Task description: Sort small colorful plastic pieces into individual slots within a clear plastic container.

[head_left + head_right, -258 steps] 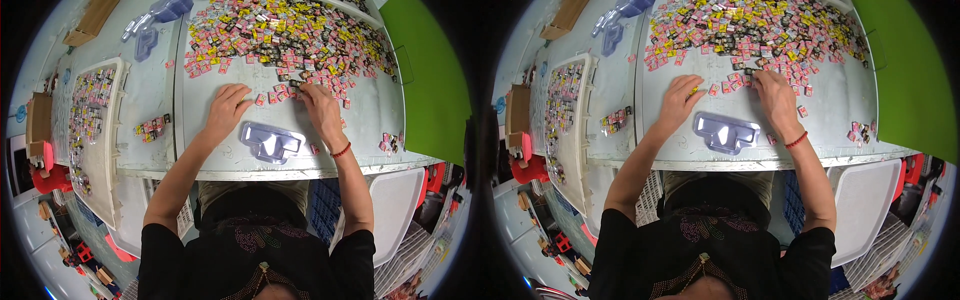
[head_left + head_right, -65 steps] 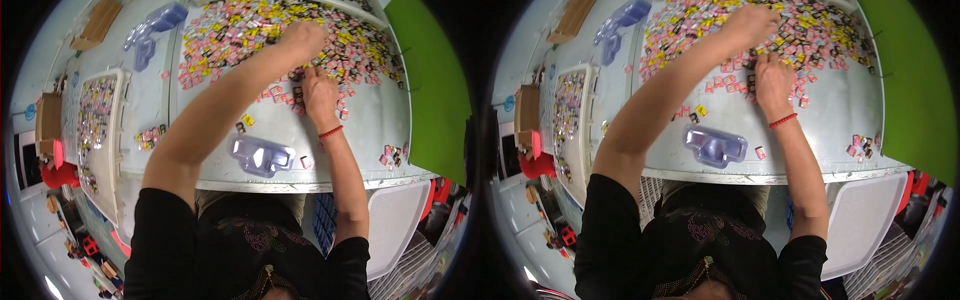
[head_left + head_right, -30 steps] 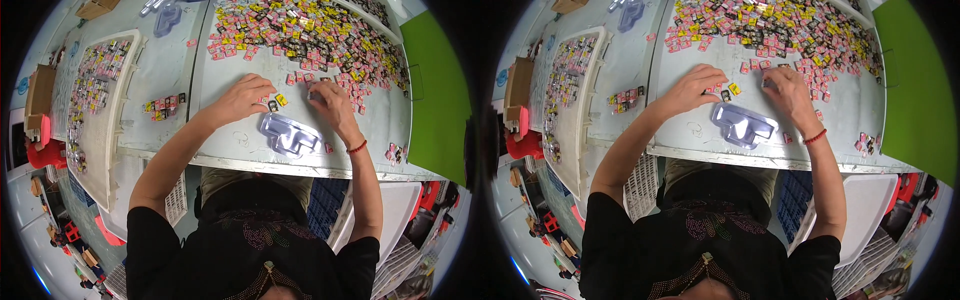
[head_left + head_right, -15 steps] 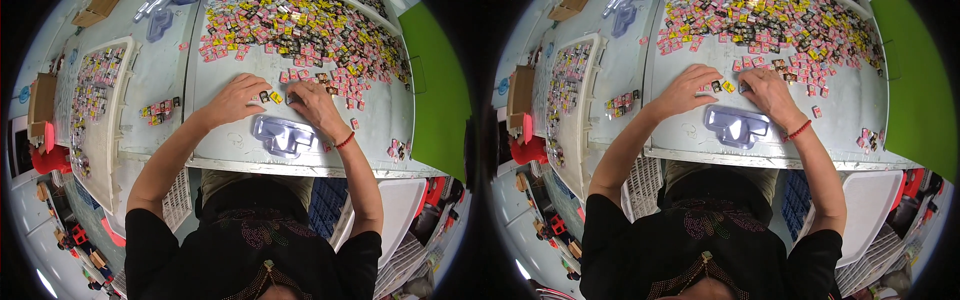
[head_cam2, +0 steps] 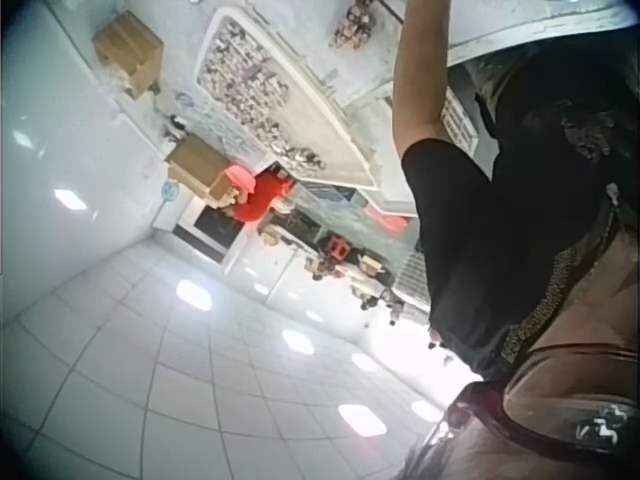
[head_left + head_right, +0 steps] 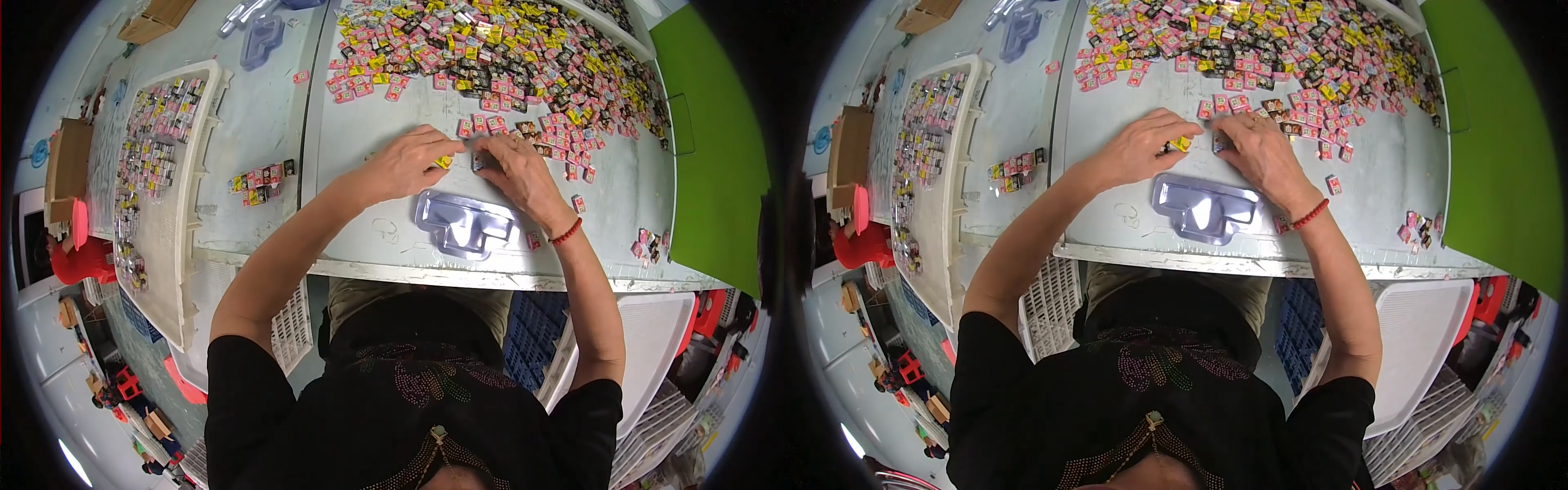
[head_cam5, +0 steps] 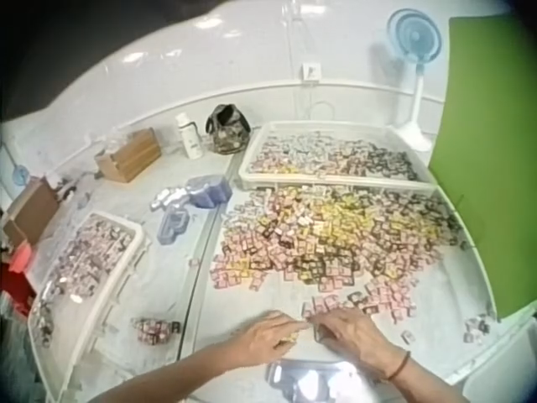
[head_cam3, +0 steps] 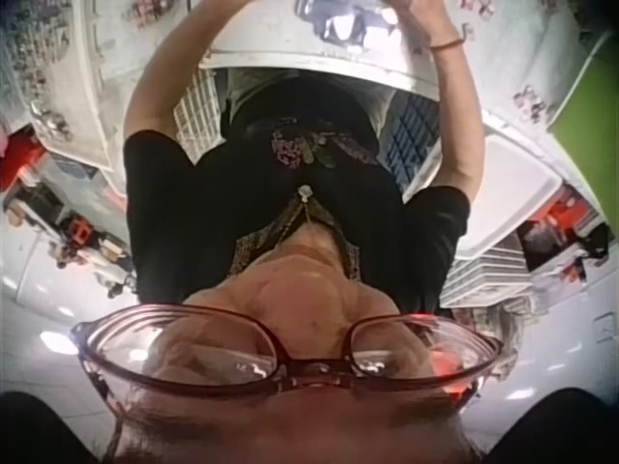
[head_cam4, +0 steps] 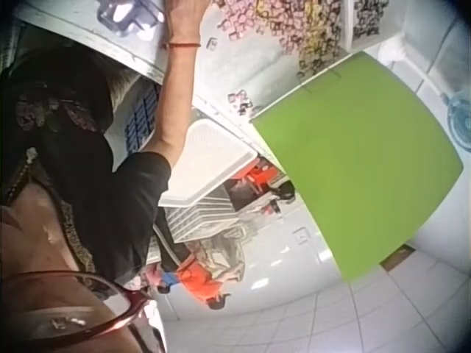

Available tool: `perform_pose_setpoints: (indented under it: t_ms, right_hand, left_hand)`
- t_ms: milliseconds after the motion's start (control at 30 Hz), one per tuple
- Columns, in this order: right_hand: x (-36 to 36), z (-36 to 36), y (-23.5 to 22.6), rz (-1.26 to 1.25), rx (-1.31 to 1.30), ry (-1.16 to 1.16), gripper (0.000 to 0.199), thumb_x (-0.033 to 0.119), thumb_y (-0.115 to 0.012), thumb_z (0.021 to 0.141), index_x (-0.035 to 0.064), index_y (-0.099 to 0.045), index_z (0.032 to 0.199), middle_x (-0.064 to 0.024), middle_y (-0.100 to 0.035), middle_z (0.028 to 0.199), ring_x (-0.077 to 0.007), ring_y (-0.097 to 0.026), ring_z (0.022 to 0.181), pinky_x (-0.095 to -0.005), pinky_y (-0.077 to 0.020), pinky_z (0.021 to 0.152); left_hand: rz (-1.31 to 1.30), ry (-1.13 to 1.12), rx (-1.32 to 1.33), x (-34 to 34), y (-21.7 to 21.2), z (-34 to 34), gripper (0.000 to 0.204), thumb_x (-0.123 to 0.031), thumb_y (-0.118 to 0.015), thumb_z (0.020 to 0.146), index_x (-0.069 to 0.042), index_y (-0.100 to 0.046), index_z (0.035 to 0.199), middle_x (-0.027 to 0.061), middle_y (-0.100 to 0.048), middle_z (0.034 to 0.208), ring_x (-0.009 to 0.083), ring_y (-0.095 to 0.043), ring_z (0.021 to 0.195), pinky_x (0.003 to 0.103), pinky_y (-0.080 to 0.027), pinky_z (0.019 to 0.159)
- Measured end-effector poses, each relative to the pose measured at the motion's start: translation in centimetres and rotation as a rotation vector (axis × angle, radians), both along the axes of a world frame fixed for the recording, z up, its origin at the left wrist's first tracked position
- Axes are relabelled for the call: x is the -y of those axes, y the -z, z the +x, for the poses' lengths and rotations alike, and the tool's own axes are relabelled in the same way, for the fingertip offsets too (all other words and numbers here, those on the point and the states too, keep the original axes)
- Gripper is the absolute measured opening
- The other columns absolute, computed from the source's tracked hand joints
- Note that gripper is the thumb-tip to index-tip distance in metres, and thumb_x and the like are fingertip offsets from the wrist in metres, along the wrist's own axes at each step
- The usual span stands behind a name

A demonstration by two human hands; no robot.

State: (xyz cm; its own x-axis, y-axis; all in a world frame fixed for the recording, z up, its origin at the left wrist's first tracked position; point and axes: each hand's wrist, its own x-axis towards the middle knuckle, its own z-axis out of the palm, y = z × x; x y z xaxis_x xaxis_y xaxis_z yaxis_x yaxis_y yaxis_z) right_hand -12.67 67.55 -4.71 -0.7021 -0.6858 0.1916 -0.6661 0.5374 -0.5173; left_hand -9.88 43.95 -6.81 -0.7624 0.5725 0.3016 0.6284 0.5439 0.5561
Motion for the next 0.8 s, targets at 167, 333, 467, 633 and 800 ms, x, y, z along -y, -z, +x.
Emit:
perform_pose_setpoints:
  t_ms: [167, 333, 467, 633, 800]
  right_hand:
    - [0.8, -0.1, -0.2, -0.002, 0.017, -0.011, 0.039, 0.007, -0.074, 0.074, 0.0062, -0.060, 0.111, -0.0088, -0.067, 0.107, -0.0289, -0.062, 0.101, -0.0402, -0.0465, 0.090]
    - [0.7, -0.2, 0.0, -0.003, 0.019, -0.008, 0.039, 0.007, -0.074, 0.074, 0.0065, -0.060, 0.111, -0.0084, -0.067, 0.106, -0.0283, -0.063, 0.101, -0.0399, -0.0457, 0.091]
    - [0.6, 0.0, 0.0, 0.006, 0.015, 0.001, 0.036, 0.006, -0.072, 0.077, 0.0065, -0.059, 0.110, -0.0114, -0.065, 0.108, -0.0316, -0.060, 0.101, -0.0405, -0.0457, 0.089]
    - [0.7, -0.1, 0.1, -0.004, 0.037, -0.008, 0.036, 0.006, -0.072, 0.077, 0.0065, -0.059, 0.111, -0.0112, -0.064, 0.109, -0.0310, -0.060, 0.103, -0.0405, -0.0453, 0.090]
    - [1.3, 0.3, 0.4, -0.017, 0.006, -0.014, 0.038, 0.007, -0.072, 0.078, 0.0065, -0.058, 0.112, -0.0115, -0.064, 0.109, -0.0312, -0.060, 0.104, -0.0398, -0.0456, 0.091]
  left_hand:
    - [-0.014, -0.088, -0.095, -0.3, -0.5, 0.4, 0.042, -0.019, -0.078, 0.073, -0.005, -0.064, 0.110, 0.0079, -0.062, 0.099, 0.0282, -0.058, 0.094, 0.037, -0.049, 0.084]
    - [-0.162, -0.151, -0.198, -0.5, -0.8, 0.2, 0.042, -0.027, -0.079, 0.070, -0.006, -0.065, 0.103, 0.0081, -0.058, 0.089, 0.0262, -0.057, 0.089, 0.038, -0.048, 0.082]
    - [-0.159, -0.126, -0.158, -0.1, -0.8, 0.3, 0.037, -0.022, -0.078, 0.074, -0.005, -0.065, 0.103, 0.0088, -0.059, 0.090, 0.0275, -0.057, 0.088, 0.038, -0.047, 0.083]
    - [-0.055, -0.094, -0.077, 0.5, -0.8, 0.3, 0.041, -0.019, -0.078, 0.073, -0.004, -0.063, 0.108, 0.0101, -0.061, 0.099, 0.0291, -0.058, 0.095, 0.038, -0.047, 0.086]
    - [0.031, -0.188, 0.025, 3.8, -2.8, 2.6, 0.052, -0.018, -0.080, 0.073, -0.003, -0.061, 0.118, 0.0129, -0.061, 0.115, 0.0311, -0.057, 0.107, 0.037, -0.047, 0.093]
